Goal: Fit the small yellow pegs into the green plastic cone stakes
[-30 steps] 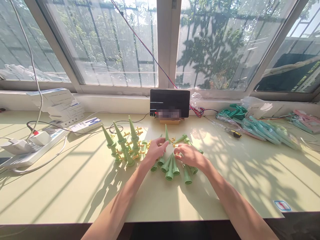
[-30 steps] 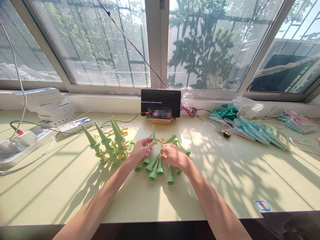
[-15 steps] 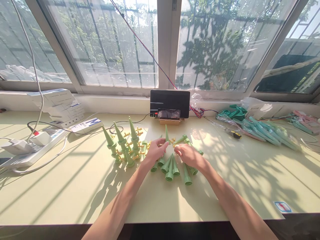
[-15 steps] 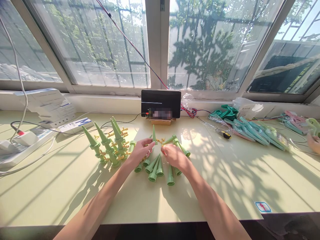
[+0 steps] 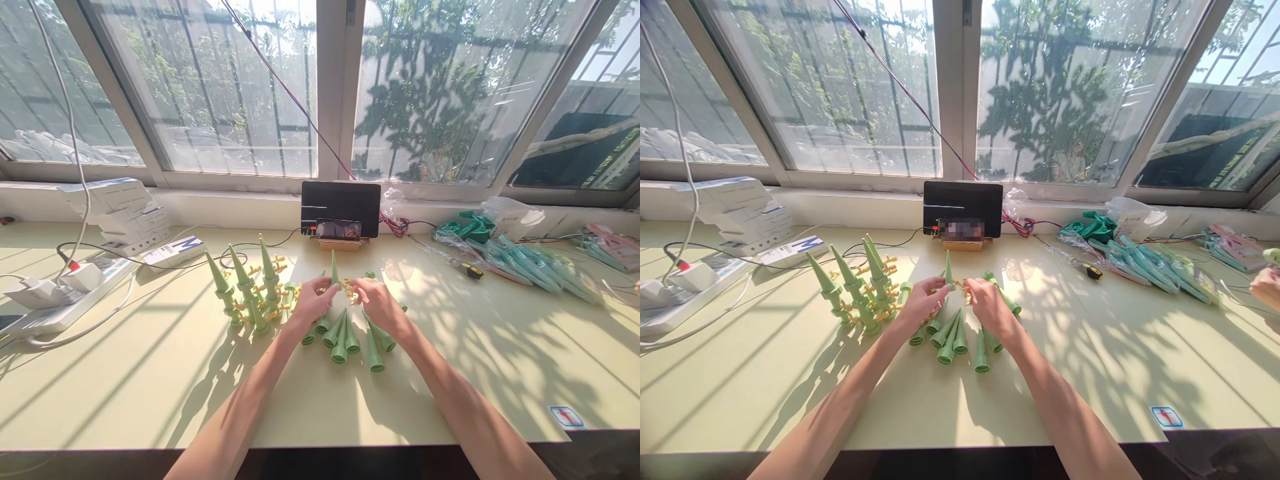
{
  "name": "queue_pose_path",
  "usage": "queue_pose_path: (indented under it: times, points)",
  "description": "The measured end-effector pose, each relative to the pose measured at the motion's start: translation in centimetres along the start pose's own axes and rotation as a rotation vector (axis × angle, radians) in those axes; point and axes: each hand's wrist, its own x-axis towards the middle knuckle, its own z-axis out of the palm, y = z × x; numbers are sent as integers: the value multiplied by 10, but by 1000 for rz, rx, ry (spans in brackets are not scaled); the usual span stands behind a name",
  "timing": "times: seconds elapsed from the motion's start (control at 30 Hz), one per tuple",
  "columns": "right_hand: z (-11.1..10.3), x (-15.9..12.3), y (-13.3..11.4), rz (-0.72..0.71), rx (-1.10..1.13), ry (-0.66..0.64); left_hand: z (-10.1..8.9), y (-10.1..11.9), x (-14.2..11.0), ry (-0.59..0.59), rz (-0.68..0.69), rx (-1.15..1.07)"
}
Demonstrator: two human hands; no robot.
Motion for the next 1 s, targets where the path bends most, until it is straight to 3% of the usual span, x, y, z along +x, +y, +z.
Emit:
queue_pose_path:
  times: [0.17, 0.5, 1.0]
  points:
    - [0, 1, -4, -14, 107, 137, 1, 0, -1, -5, 18, -4]
    - [4, 2, -1, -48, 170, 209, 1, -4, 1, -72, 77, -21]
    - [3, 2, -3, -78, 189, 233, 2, 4, -4, -55, 12, -10]
